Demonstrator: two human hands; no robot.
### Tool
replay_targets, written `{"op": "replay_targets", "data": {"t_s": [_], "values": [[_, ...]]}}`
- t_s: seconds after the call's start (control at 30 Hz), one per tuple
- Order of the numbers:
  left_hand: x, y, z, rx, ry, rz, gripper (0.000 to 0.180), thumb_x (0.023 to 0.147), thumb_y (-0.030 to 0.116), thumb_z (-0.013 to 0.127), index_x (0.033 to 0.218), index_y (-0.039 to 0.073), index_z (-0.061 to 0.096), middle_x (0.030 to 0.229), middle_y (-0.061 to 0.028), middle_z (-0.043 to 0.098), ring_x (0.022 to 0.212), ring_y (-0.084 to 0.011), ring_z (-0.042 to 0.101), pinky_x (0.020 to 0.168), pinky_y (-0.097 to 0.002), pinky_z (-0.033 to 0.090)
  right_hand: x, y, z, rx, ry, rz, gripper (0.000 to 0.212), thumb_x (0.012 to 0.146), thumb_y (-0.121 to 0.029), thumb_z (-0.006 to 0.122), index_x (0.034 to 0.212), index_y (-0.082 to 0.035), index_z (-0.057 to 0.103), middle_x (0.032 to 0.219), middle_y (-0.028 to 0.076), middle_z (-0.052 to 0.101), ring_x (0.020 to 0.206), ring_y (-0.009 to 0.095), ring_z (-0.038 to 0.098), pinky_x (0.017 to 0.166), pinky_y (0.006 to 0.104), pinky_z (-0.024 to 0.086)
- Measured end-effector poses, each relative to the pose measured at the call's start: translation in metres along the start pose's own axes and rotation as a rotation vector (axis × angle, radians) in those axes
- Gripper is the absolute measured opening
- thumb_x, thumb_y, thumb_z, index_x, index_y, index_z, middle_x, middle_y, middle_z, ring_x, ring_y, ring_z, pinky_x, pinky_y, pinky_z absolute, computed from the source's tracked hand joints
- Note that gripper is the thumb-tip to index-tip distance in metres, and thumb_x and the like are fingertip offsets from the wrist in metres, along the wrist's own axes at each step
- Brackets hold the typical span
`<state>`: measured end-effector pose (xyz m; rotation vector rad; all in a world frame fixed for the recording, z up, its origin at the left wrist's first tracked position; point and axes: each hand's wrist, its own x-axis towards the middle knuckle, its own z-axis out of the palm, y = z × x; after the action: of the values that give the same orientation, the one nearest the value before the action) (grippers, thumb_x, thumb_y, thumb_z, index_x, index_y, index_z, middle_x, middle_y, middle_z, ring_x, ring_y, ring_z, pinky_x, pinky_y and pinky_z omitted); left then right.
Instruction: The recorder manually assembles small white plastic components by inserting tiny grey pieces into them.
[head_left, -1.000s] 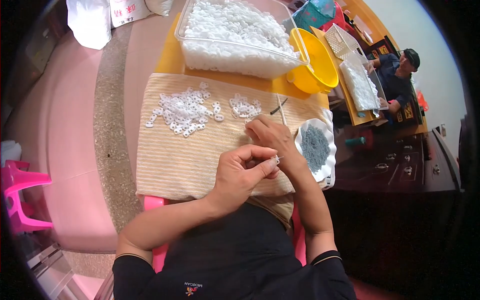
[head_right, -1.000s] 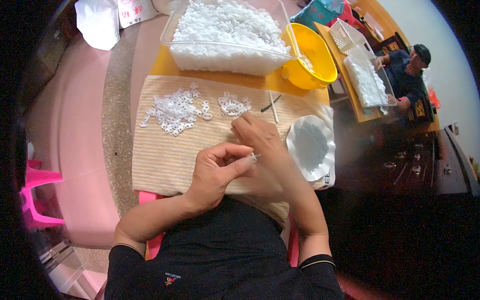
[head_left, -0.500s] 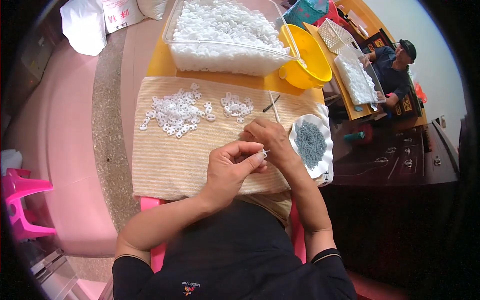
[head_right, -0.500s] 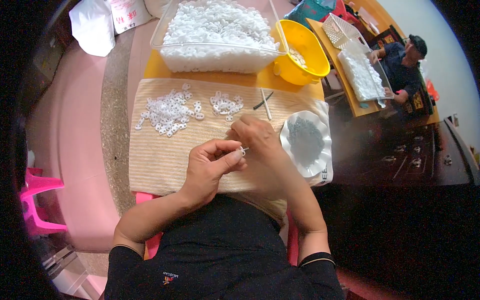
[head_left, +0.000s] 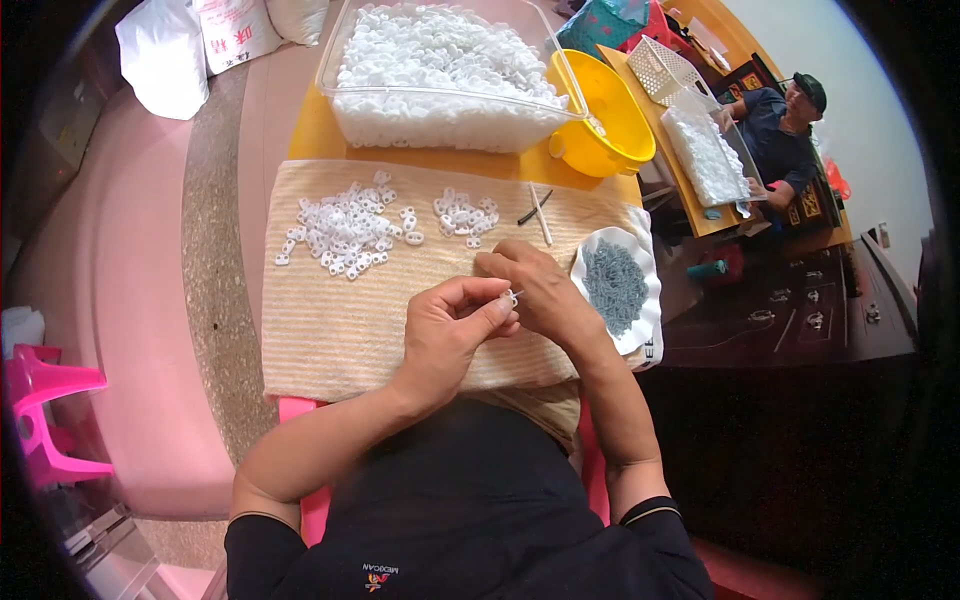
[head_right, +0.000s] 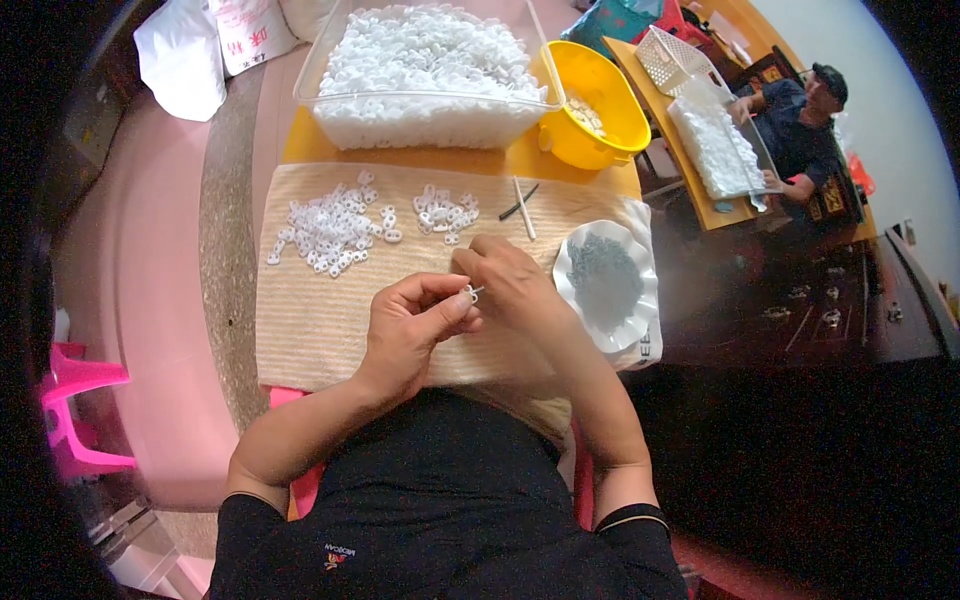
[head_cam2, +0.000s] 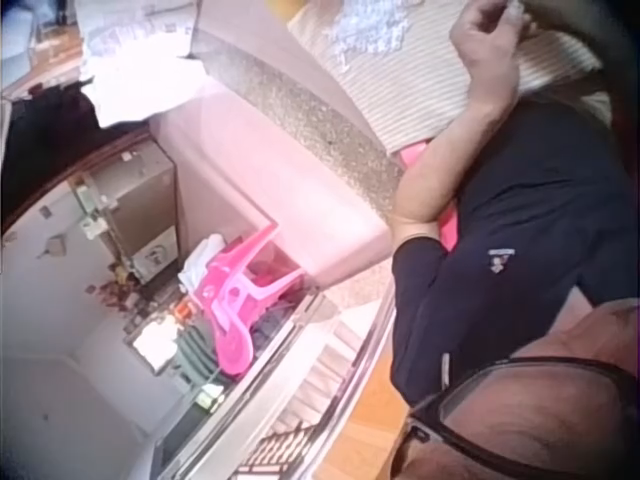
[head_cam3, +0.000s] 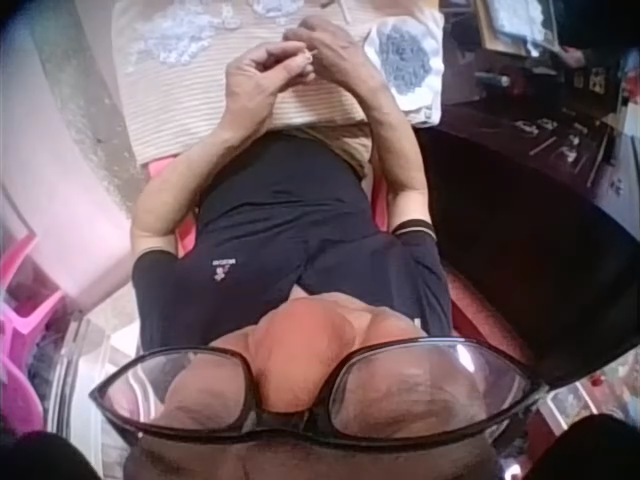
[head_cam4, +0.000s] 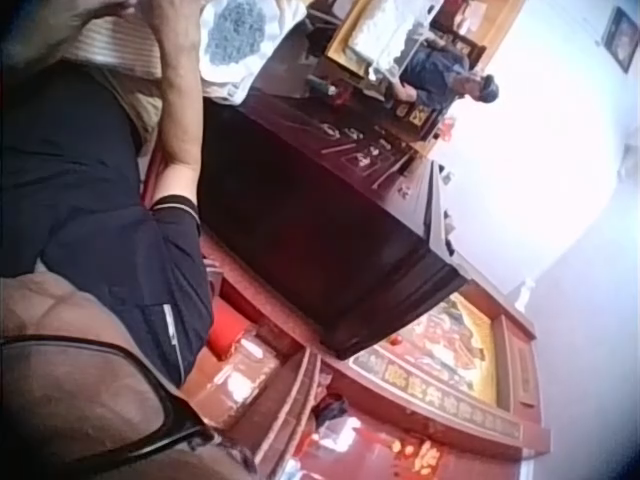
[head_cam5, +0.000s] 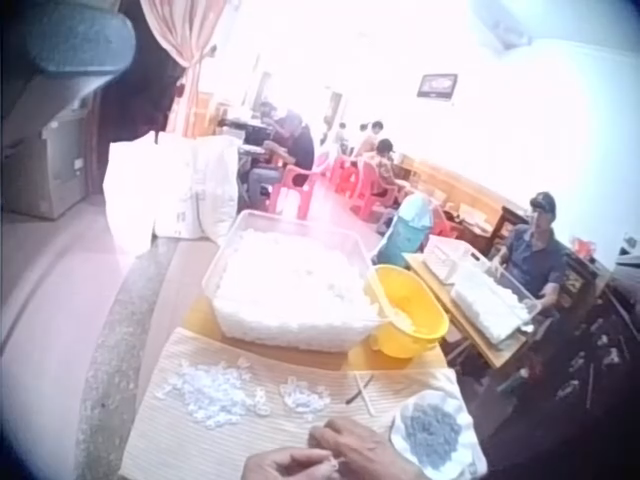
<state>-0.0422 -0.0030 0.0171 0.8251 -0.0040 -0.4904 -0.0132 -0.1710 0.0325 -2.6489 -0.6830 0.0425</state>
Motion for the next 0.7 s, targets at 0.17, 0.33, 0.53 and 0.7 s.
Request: {"op": "replay_targets", "data": {"t_s": [0.17, 0.33, 0.53, 0.7], "values": [[0.002, 0.002, -0.002, 0.003, 0.014, -0.001, 0.019, 0.088, 0.004, 0.063, 0.105, -0.005, 0.062, 0.087, -0.0092, 0.067, 0.075, -0.0132, 0.065, 0.073, -0.0266, 0.057, -0.006, 0.0, -0.002, 0.18, 0.053, 0.118, 0.031, 0.074, 0.001, 0.064, 0.105, -0.001, 0.057, 0.088, 0.013, 0.058, 0.085, 0.029, 0.06, 0.074, 0.035, 0.048], [0.005, 0.007, -0.004, 0.012, 0.023, -0.023, 0.016, 0.088, 0.002, 0.063, 0.103, -0.003, 0.062, 0.089, -0.0094, 0.066, 0.079, -0.0153, 0.065, 0.075, -0.0307, 0.058, -0.018, 0.014, 0.016, 0.595, 0.232, 0.161, 0.03, 0.083, 0.004, 0.063, 0.113, 0.0, 0.059, 0.083, 0.004, 0.06, 0.073, 0.01, 0.054, 0.067, 0.0243, 0.046], [0.011, 0.007, -0.007, -0.015, 0.076, -0.063, 0.018, 0.087, 0.001, 0.063, 0.105, -0.003, 0.061, 0.089, -0.0095, 0.065, 0.08, -0.0151, 0.064, 0.077, -0.0316, 0.058, -0.03, 0.023, 0.027, 1.026, 0.212, 0.368, 0.027, 0.088, 0.0, 0.063, 0.115, 0.004, 0.059, 0.092, 0.004, 0.063, 0.079, 0.008, 0.059, 0.072, 0.0212, 0.049], [0.017, 0.002, -0.01, -0.018, 0.099, -0.11, 0.019, 0.087, 0.001, 0.063, 0.105, -0.003, 0.06, 0.088, -0.0098, 0.064, 0.079, -0.0161, 0.065, 0.076, -0.0312, 0.058, -0.033, 0.024, 0.027, 1.193, 0.202, 0.447, 0.029, 0.088, -0.002, 0.063, 0.117, 0.004, 0.058, 0.095, 0.005, 0.065, 0.084, 0.011, 0.062, 0.074, 0.0235, 0.051]]}}
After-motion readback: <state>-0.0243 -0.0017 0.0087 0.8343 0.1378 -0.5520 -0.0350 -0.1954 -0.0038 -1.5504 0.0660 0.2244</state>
